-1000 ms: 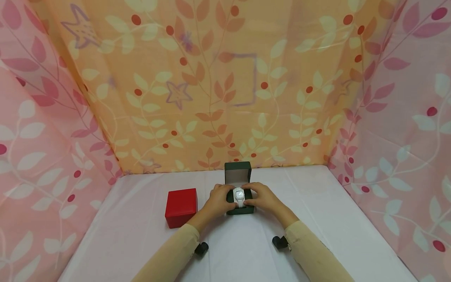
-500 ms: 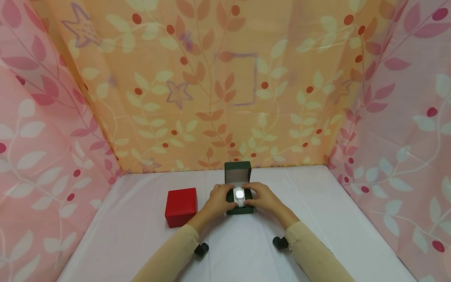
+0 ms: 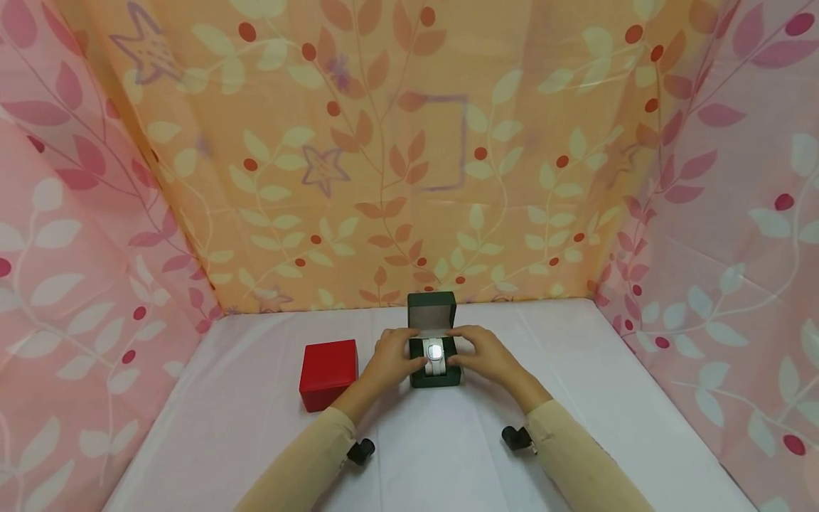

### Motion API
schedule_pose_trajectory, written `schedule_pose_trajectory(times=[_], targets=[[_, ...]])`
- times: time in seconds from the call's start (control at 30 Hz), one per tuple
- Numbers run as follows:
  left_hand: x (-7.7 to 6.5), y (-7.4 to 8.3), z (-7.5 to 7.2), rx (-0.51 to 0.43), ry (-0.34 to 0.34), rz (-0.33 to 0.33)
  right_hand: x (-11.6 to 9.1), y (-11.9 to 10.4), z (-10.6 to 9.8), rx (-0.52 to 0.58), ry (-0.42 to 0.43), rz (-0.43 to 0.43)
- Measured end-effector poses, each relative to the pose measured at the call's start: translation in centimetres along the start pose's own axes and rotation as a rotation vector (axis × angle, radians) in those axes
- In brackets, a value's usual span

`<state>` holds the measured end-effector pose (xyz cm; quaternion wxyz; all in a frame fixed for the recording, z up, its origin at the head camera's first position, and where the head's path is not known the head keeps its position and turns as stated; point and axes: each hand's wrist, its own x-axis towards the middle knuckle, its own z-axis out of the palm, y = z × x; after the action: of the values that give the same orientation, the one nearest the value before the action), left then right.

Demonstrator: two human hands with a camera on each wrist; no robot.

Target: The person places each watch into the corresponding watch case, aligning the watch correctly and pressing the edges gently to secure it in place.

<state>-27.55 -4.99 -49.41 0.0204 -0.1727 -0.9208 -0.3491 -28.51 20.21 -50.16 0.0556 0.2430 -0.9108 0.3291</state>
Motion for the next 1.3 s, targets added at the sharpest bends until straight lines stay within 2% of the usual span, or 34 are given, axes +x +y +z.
schedule_pose_trajectory(times=[0.23, 0.47, 0.73, 1.0, 1.1, 1.3], targets=[[-0.2, 0.1, -0.9, -0.004, -0.006, -0.011, -0.2, 0.2, -1.0, 0.009, -0.001, 0.032], [0.1, 0.2, -2.3, -0.014, 0.032, -0.028, -0.2, 0.4, -2.4, -0.016, 0.046, -0.008], [0.5, 0.1, -3.5, -0.022, 0.057, -0.057, -0.2, 0.4, -3.7, -0.032, 0.064, 0.02], [1.6, -0.2, -4.4, -0.058, 0.114, -0.018, 0.6, 0.6, -4.7, -0.032, 0.085, -0.008], [2.1, -0.5, -4.9, -0.071, 0.115, -0.019, 1.3, 0.5, -5.2, -0.023, 0.081, -0.002], [3.2, -0.8, -5.7, -0.104, 0.1, 0.021, 2.9, 0.7, -6.0, -0.013, 0.087, 0.007]])
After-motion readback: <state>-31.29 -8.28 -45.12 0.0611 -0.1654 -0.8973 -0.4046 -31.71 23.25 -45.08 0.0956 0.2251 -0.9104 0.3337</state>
